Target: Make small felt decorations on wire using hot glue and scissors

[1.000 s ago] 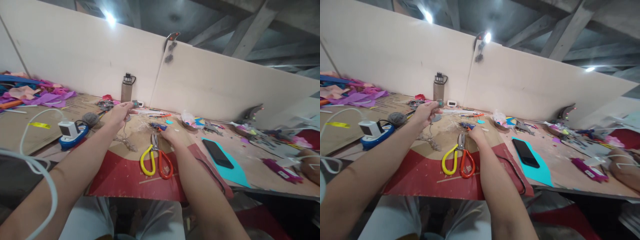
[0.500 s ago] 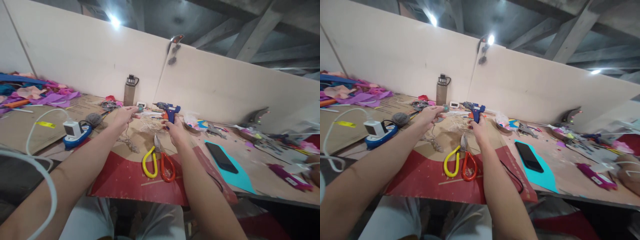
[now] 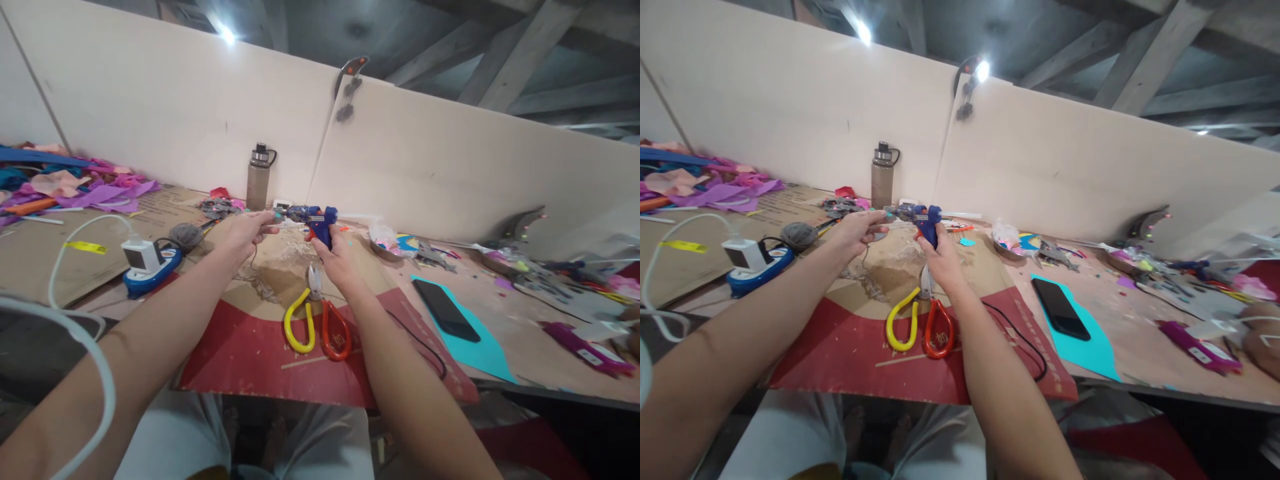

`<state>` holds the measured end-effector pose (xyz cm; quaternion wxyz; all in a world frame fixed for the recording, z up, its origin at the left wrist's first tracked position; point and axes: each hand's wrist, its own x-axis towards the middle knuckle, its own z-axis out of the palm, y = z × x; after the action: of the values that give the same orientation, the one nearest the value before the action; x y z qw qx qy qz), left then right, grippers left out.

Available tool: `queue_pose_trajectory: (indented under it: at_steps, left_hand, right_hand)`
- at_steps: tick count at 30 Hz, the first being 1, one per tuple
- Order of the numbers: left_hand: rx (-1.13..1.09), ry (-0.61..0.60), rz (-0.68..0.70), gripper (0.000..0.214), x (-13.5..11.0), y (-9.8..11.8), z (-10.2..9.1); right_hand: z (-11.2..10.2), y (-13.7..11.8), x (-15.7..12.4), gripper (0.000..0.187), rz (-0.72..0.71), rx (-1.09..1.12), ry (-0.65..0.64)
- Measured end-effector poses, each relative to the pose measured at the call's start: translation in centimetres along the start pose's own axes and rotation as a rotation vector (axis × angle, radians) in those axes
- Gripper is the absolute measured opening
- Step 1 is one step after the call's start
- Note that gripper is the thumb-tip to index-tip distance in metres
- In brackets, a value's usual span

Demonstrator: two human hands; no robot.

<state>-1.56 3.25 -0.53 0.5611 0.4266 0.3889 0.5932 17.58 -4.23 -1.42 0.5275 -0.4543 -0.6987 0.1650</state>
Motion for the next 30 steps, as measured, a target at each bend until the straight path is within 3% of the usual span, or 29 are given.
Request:
queue_pose_trajectory:
  at_steps: [30]
  left_hand:
    - [0.063,0.002,0.073,0.008,-1.1,0.5,0.7]
  right_hand:
    - [0.2,0.5,-0.1,0.037,-0.039,-0.145,0.047]
